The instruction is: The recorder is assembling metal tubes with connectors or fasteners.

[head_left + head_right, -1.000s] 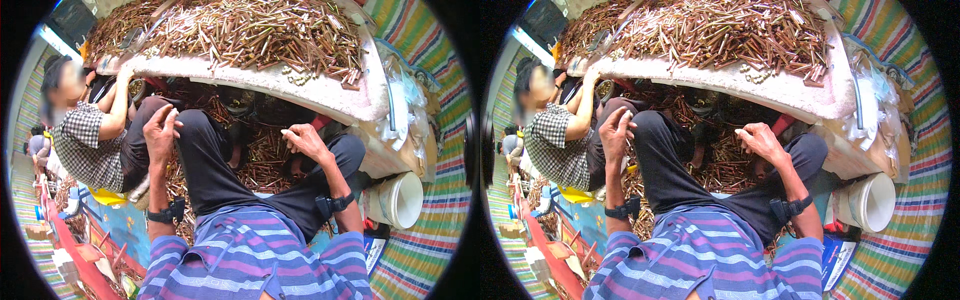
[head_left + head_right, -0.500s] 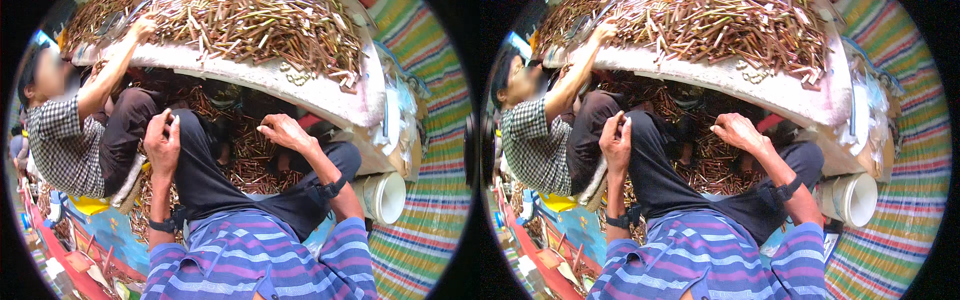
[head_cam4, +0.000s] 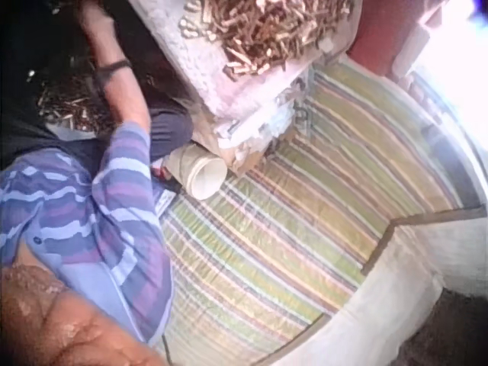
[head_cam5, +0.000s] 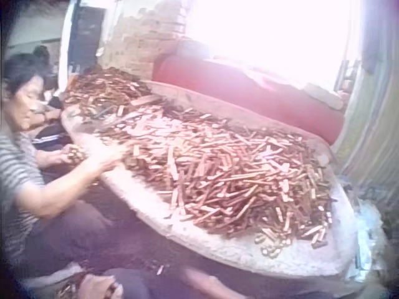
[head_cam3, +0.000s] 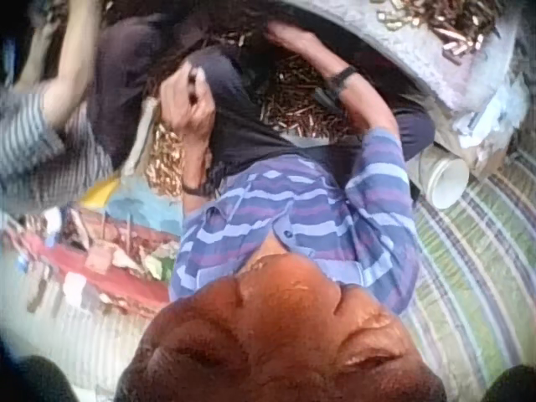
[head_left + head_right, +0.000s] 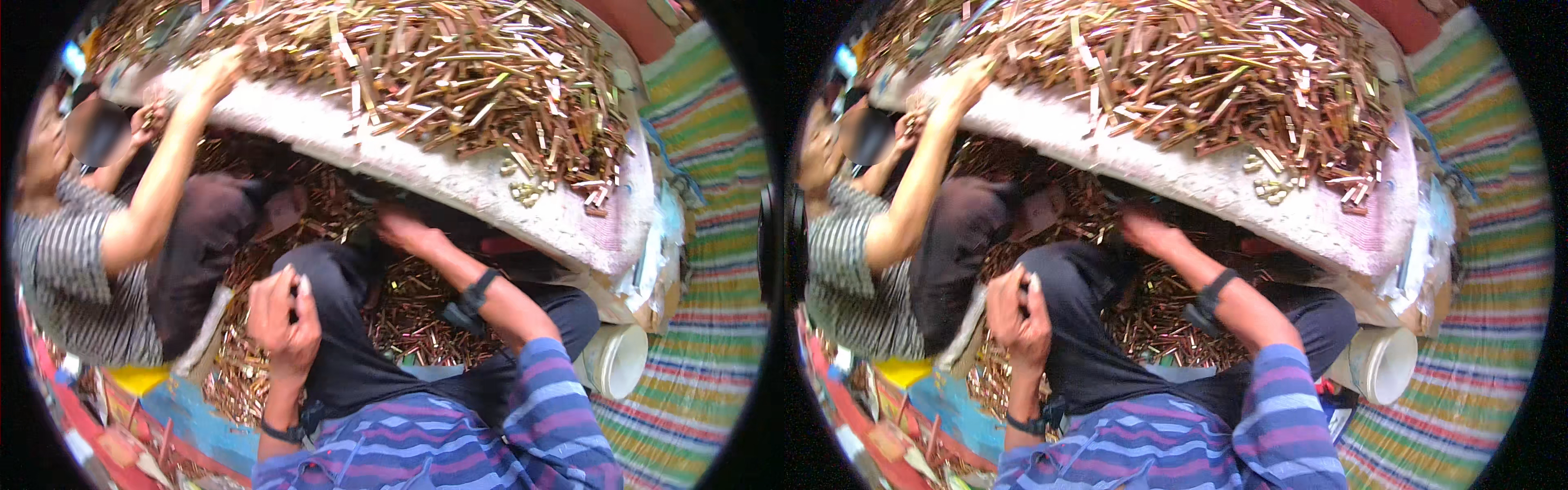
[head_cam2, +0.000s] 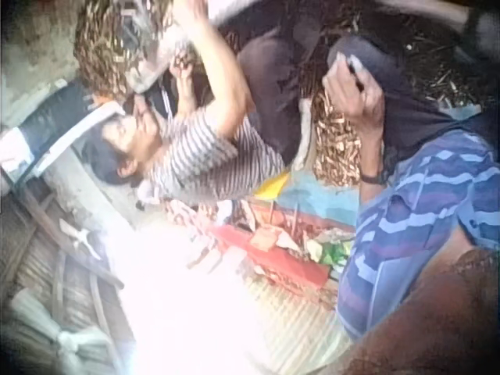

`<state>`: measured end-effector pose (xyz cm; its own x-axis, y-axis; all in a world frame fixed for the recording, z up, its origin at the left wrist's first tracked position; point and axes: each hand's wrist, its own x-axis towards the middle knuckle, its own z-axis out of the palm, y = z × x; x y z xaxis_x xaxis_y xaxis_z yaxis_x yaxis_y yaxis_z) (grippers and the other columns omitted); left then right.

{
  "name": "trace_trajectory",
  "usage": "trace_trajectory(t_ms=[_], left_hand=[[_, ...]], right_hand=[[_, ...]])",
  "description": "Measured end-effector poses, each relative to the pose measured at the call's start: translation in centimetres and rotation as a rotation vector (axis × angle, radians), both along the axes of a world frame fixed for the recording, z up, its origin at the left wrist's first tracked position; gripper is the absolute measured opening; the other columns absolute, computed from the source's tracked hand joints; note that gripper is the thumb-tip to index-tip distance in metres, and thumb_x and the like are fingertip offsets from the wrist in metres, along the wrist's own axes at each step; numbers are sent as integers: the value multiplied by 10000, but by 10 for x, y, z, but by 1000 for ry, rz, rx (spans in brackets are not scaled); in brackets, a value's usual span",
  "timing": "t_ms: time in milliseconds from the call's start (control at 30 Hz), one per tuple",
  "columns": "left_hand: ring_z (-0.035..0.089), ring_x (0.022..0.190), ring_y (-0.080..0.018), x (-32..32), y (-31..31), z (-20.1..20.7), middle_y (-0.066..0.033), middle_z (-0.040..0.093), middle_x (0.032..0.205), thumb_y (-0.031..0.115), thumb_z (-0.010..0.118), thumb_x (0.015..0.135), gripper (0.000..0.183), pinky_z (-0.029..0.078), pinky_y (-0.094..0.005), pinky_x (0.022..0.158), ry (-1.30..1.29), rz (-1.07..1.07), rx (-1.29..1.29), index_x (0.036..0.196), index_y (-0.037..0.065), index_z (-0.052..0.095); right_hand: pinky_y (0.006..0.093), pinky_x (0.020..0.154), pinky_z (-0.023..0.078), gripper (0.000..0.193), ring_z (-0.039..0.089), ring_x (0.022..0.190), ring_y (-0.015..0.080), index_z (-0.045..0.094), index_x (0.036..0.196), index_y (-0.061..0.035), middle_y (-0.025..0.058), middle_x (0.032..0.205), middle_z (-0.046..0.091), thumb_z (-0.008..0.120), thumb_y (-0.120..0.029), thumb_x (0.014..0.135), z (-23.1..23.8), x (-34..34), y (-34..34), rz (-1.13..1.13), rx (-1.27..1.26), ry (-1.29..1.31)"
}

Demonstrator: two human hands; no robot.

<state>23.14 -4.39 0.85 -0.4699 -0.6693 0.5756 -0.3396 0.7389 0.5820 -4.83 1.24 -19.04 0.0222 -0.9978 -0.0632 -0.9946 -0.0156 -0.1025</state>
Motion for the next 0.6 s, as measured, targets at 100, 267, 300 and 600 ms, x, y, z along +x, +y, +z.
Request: trace_trajectory(t_ms=[100,267,300,600], left_hand=[[549,698,-279,12,-4,-4,-153,646,899,-89,664,846,237,455,-379,621,-42,41,14,1082,-79,653],[506,682,-254,5,-3,-7,-165,641,904,-90,623,865,220,382,-335,566,-47,9,-51,1083,-105,638],[494,675,-257,4,-2,-7,-172,639,902,-89,619,858,219,366,-333,553,-71,11,-29,1074,-120,632],[517,616,-201,35,-6,-17,-224,645,1072,-41,679,883,250,390,-305,491,-97,27,16,1127,-93,659]], right_hand=[[509,735,491,307,636,889,389,648,1147,-24,232,1017,656,573,-236,937,-43,15,-51,-387,-51,-166],[436,664,510,342,648,824,244,651,1190,-37,138,1003,700,554,-292,985,-95,-15,-56,-340,-482,186],[434,663,510,342,648,823,242,651,1189,-37,136,1002,700,554,-293,985,-104,-21,-51,-380,-418,158],[422,651,504,337,643,813,232,652,1179,-42,125,992,697,554,-301,988,-147,-8,22,-624,-17,-52]])
